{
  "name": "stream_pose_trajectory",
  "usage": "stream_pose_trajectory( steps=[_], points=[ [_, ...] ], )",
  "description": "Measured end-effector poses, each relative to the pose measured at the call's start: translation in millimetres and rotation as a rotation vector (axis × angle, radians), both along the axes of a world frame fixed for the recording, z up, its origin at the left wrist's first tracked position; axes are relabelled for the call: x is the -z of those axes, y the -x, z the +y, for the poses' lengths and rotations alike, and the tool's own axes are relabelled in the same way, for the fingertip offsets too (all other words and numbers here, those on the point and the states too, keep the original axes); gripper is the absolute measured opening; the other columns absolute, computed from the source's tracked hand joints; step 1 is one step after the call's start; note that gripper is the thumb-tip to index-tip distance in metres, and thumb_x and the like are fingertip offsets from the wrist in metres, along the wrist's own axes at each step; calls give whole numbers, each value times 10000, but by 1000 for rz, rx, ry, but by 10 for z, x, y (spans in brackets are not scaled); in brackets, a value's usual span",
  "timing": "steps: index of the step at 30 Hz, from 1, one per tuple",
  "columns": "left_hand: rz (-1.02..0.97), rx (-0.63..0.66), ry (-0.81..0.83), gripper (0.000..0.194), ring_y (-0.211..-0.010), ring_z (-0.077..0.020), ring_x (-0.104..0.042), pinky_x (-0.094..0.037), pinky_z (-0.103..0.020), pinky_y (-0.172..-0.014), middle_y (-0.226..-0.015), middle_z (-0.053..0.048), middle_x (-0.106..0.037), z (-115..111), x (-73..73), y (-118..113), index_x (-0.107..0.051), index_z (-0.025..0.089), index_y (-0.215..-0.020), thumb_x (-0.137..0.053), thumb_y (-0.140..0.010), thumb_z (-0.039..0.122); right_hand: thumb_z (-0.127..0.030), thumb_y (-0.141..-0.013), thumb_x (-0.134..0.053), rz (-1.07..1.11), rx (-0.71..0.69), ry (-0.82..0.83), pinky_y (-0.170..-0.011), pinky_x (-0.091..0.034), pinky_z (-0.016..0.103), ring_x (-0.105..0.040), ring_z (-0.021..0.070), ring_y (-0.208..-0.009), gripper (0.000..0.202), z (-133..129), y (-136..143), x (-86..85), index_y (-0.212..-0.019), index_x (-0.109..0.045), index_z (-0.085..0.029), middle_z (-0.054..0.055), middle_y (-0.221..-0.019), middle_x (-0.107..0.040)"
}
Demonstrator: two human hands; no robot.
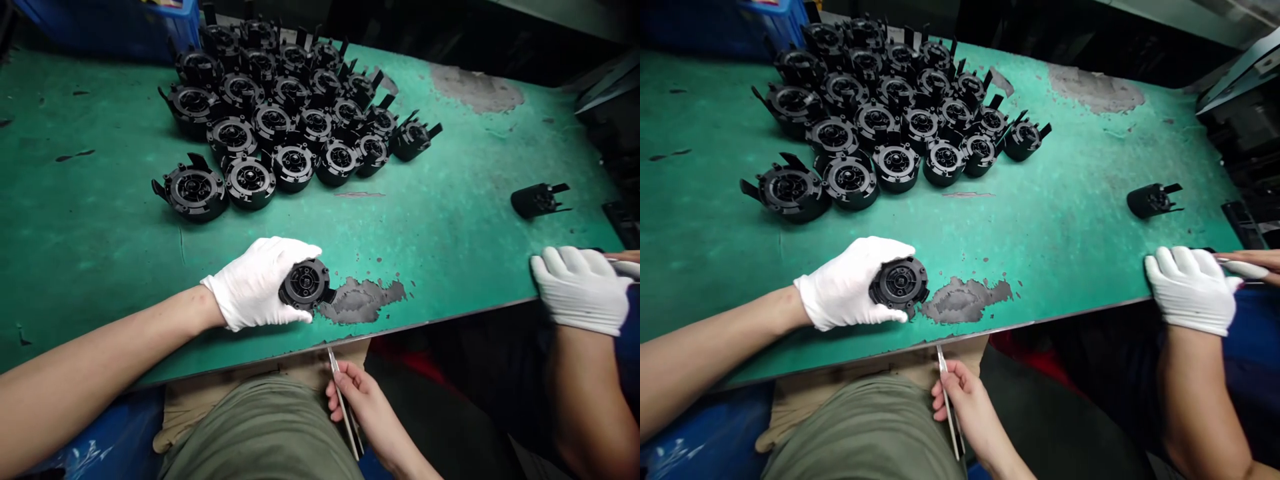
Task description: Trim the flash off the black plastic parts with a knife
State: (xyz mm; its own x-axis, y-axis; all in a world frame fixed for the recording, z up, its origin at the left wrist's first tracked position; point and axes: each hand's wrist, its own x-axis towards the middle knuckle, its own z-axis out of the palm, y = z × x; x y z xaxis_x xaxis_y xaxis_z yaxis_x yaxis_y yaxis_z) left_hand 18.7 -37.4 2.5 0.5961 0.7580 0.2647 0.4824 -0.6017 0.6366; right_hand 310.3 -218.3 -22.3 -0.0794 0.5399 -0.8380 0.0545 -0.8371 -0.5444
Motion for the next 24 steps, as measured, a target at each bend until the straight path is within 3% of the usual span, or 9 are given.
stream_pose_trajectory(
  steps=[2,5,7,9,11,13,17,19,24],
  points=[
    [-4,-4,1,960,-1305,-393,-692,-535,-554,-1131,-1425,-196,-688,2,7,0,-493,191,-1515,-908,-772,637,-700,-881,-818,44,13,-10,-675,-601,287,-674,154,-746,584,119,-4,-194,-1138,-672,-196,48,-930,-731],
    [-13,-4,9,962,-1297,-392,-694,-535,-550,-1127,-1411,-190,-695,8,12,-6,-500,187,-1512,-910,-771,644,-632,-957,-773,91,-40,21,-611,-590,265,-649,135,-699,640,243,-55,-598,-1427,-593,-237,43,-972,-737],
    [-13,5,13,974,-1293,-393,-694,-538,-548,-1121,-1406,-187,-695,13,10,-9,-497,185,-1516,-922,-763,635,-601,-998,-731,118,-181,55,-569,-586,263,-651,140,-690,685,281,-104,-845,-1566,-515,-283,49,-1005,-740],
    [-9,9,12,987,-1284,-393,-696,-543,-541,-1109,-1401,-187,-695,18,6,-10,-497,184,-1511,-939,-748,627,-558,-1074,-625,89,-375,-49,-631,-623,286,-687,154,-746,591,327,-131,-1001,-1599,-506,-313,63,-1048,-754],
    [-6,7,9,999,-1273,-398,-697,-547,-539,-1097,-1388,-192,-696,20,3,-8,-505,176,-1495,-947,-731,642,-481,-1129,-530,-28,-547,-302,-712,-648,299,-712,161,-787,493,418,-110,-1034,-1598,-521,-328,56,-1034,-766],
    [-9,1,4,1011,-1256,-406,-700,-550,-544,-1084,-1366,-197,-700,21,5,-8,-516,169,-1470,-941,-712,686,-384,-1138,-516,-226,-637,-611,-757,-663,300,-744,174,-825,443,551,-37,-958,-1575,-550,-319,49,-1021,-776],
    [-12,-13,-2,1016,-1224,-412,-707,-556,-552,-1062,-1332,-191,-704,13,16,-12,-530,176,-1428,-932,-680,734,-198,-1104,-537,-611,-733,-1144,-970,-676,404,-775,271,-1151,507,763,168,-729,-1609,-502,-229,157,-1318,-755],
    [-13,-21,-12,1015,-1219,-411,-706,-558,-556,-1058,-1336,-191,-699,6,20,-16,-523,181,-1428,-934,-678,728,-151,-1097,-525,-703,-796,-1230,-928,-694,410,-786,279,-1120,580,783,248,-686,-1663,-416,-203,181,-1307,-751],
    [-13,-15,-41,1016,-1209,-416,-707,-569,-560,-1034,-1326,-204,-696,-3,19,-20,-508,154,-1434,-931,-698,713,-159,-1112,-493,-784,-850,-1174,-829,-712,395,-806,268,-965,567,727,345,-774,-1668,-383,-158,171,-1173,-766]
  ],
)
